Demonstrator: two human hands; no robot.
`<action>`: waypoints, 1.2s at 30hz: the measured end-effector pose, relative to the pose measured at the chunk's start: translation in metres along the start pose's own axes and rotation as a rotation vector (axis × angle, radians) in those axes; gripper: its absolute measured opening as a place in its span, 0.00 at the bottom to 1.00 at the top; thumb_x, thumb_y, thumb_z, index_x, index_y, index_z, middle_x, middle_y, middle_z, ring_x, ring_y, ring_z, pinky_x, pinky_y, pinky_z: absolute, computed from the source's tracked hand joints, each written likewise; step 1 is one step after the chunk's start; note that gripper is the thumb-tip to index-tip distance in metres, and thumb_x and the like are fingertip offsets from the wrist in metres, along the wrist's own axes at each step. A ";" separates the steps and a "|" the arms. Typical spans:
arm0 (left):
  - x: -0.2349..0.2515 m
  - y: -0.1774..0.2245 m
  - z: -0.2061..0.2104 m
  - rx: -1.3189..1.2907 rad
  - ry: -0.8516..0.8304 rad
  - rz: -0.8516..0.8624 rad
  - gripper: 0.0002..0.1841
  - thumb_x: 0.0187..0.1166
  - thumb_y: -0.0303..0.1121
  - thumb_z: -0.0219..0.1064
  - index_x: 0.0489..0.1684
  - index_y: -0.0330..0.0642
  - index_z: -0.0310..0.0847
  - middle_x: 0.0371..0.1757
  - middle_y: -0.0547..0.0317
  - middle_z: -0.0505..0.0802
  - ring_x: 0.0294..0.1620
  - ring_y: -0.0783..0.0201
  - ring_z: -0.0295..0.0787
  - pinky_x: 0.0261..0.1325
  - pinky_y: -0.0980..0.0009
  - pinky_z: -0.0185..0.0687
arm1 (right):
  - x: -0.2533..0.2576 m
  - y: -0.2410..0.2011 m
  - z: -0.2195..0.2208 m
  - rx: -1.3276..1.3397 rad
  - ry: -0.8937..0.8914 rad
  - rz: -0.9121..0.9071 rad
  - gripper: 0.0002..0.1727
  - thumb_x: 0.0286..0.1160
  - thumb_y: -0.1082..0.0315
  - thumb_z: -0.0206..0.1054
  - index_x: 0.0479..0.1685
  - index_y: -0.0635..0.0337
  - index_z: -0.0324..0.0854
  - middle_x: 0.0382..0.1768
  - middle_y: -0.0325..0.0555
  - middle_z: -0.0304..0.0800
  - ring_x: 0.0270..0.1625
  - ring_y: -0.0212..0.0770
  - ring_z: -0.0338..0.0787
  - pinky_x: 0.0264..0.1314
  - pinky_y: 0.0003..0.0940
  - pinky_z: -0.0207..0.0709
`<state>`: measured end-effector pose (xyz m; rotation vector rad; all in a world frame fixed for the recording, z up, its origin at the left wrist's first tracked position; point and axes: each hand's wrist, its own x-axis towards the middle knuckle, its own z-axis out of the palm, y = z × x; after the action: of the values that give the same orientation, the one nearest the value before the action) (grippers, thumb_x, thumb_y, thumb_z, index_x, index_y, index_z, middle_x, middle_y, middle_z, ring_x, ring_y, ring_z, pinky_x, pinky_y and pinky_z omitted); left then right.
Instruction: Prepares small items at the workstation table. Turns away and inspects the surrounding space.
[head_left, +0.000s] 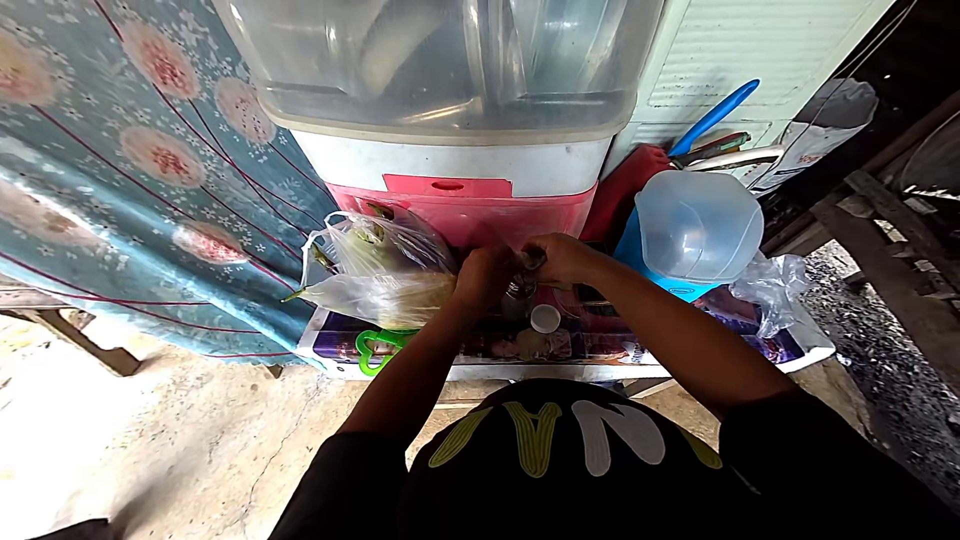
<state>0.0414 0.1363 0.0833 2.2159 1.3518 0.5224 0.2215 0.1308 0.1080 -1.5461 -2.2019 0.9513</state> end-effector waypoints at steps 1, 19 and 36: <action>0.000 0.002 -0.001 0.003 -0.010 0.003 0.09 0.81 0.28 0.68 0.49 0.31 0.89 0.49 0.36 0.94 0.58 0.38 0.90 0.66 0.38 0.79 | -0.001 -0.002 -0.001 -0.044 -0.013 -0.001 0.19 0.72 0.72 0.77 0.61 0.66 0.84 0.54 0.58 0.91 0.58 0.50 0.89 0.67 0.50 0.78; -0.002 -0.008 -0.003 -0.121 0.003 0.022 0.17 0.77 0.35 0.75 0.54 0.31 0.87 0.51 0.38 0.93 0.56 0.43 0.91 0.66 0.42 0.81 | 0.002 -0.008 0.017 -0.315 0.052 0.033 0.12 0.76 0.79 0.64 0.54 0.68 0.87 0.55 0.62 0.89 0.63 0.60 0.87 0.66 0.60 0.77; 0.019 -0.010 0.002 0.160 -0.168 0.157 0.12 0.78 0.25 0.68 0.55 0.36 0.91 0.59 0.41 0.91 0.68 0.39 0.83 0.73 0.40 0.73 | -0.018 -0.010 0.022 -0.099 0.179 0.114 0.20 0.69 0.84 0.68 0.62 0.66 0.83 0.57 0.60 0.90 0.62 0.57 0.89 0.69 0.56 0.77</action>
<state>0.0433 0.1567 0.0774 2.4490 1.1757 0.2821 0.2086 0.1051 0.1008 -1.7442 -2.0839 0.7127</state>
